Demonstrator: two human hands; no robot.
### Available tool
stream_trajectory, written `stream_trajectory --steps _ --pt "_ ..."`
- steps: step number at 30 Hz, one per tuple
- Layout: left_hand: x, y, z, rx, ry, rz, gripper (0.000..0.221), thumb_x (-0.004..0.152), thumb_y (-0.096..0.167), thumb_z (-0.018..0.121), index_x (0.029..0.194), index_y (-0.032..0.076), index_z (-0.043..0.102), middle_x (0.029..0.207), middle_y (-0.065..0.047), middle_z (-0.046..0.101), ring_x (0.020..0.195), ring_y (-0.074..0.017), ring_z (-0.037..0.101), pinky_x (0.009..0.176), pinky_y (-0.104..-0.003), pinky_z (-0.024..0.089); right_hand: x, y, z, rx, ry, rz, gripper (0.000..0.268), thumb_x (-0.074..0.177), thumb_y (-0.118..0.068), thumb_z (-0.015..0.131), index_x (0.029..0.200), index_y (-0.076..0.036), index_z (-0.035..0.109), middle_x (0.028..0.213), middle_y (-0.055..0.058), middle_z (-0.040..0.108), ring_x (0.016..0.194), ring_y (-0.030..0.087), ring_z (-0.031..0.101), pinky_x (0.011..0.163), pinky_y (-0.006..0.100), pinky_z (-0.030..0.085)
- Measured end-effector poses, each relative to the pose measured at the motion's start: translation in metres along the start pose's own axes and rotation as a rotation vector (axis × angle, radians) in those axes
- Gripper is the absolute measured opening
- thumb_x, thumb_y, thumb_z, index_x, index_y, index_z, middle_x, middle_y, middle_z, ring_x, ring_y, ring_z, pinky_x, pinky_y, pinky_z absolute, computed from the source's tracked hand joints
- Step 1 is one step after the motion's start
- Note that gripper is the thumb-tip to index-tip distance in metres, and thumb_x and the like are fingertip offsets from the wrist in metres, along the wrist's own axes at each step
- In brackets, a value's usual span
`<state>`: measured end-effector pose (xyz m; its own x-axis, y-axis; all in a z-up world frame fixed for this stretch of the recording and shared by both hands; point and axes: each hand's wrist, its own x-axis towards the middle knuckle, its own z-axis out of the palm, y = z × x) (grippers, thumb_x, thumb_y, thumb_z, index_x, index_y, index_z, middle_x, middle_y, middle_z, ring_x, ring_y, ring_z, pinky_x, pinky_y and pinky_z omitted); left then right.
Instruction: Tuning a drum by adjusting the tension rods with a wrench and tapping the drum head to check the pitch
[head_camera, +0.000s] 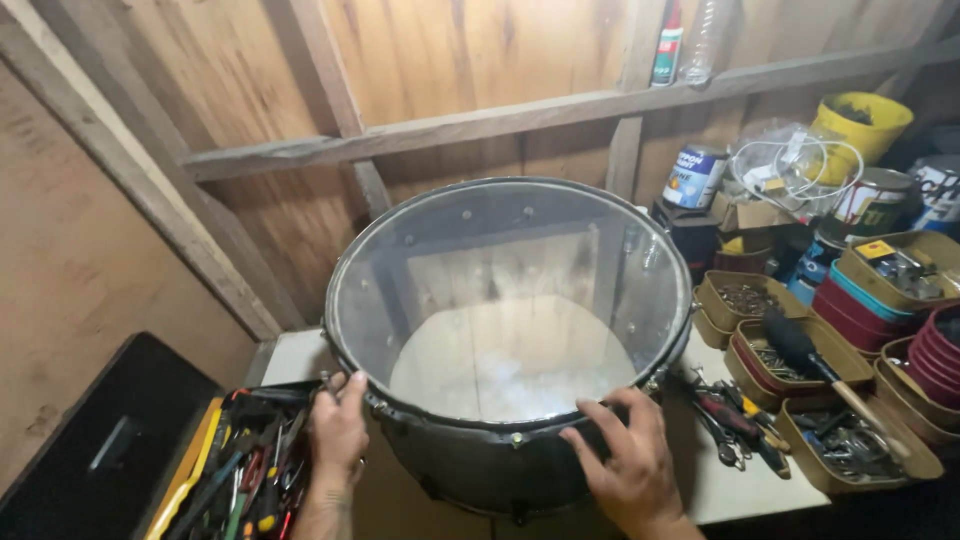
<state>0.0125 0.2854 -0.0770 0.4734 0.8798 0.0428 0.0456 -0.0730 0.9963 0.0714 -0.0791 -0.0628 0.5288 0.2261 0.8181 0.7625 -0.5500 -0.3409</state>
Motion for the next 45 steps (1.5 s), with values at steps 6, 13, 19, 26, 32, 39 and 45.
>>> stream_trajectory --steps 6,13,19,26,32,39,45 --pt "-0.087 -0.043 -0.028 0.621 -0.118 0.046 0.042 0.099 0.044 0.042 0.094 0.019 0.076 0.079 -0.008 0.083 0.086 -0.0319 0.077 0.08 -0.045 0.054 -0.034 -0.018 0.007 0.391 -0.563 0.858 0.036 0.087 -0.041 0.071 0.077 -0.01 0.087 0.074 -0.001 0.075 0.076 0.007 0.067 0.075 0.026 0.05" --pt "-0.175 0.009 0.009 0.788 -0.482 -0.112 0.037 0.086 0.057 0.047 0.105 0.042 0.076 0.082 0.007 0.076 0.082 -0.0126 0.071 0.075 -0.032 0.05 0.004 -0.043 0.028 1.089 -0.564 1.483 0.07 0.098 -0.059 0.048 0.091 0.007 0.069 0.071 0.016 0.06 0.047 0.026 0.049 0.047 0.034 0.037" --pt "-0.209 0.094 0.036 0.357 -0.632 -0.432 0.024 0.102 0.026 0.056 0.105 0.01 0.073 0.078 -0.001 0.079 0.061 -0.0115 0.07 0.064 -0.024 0.057 0.017 -0.043 0.02 1.037 -0.58 1.387 0.061 0.096 -0.05 0.067 0.061 -0.001 0.062 0.054 0.011 0.056 0.043 0.019 0.045 0.045 0.03 0.035" --pt "-0.222 0.061 0.075 -0.076 -0.515 -0.575 0.019 0.105 0.014 0.056 0.099 -0.002 0.065 0.079 -0.02 0.077 0.057 -0.0282 0.074 0.047 -0.038 0.062 0.034 -0.037 0.005 1.2 -0.863 1.477 0.074 0.091 -0.074 0.046 0.07 -0.003 0.054 0.054 0.007 0.039 0.04 0.021 0.035 0.041 0.032 0.03" --pt "-0.237 0.076 0.09 -0.164 -0.372 -0.582 0.017 0.103 0.013 0.055 0.096 -0.001 0.049 0.077 -0.024 0.073 0.054 -0.0356 0.073 0.047 -0.049 0.065 0.031 -0.023 0.006 1.383 -0.988 1.474 0.07 0.091 -0.069 0.052 0.068 -0.004 0.051 0.045 0.002 0.026 0.033 0.015 0.022 0.033 0.028 0.017" --pt "-0.212 0.065 0.053 -0.238 -0.617 -0.69 0.028 0.111 0.02 0.05 0.112 0.001 0.07 0.059 -0.006 0.036 0.038 -0.0134 0.027 0.034 -0.029 0.02 0.023 -0.027 0.025 1.286 -0.625 1.482 0.047 0.095 -0.045 0.057 0.087 0.0 0.066 0.071 0.018 0.068 0.056 0.018 0.05 0.055 0.031 0.039" --pt "-0.145 0.114 0.027 0.88 -0.953 0.252 0.032 0.097 0.037 0.059 0.082 0.013 0.074 0.071 0.006 0.069 0.069 -0.0086 0.057 0.066 -0.031 0.043 0.032 -0.034 0.019 1.223 -0.597 1.533 0.053 0.096 -0.041 0.058 0.095 0.011 0.069 0.075 0.022 0.064 0.06 0.023 0.05 0.054 0.033 0.039"
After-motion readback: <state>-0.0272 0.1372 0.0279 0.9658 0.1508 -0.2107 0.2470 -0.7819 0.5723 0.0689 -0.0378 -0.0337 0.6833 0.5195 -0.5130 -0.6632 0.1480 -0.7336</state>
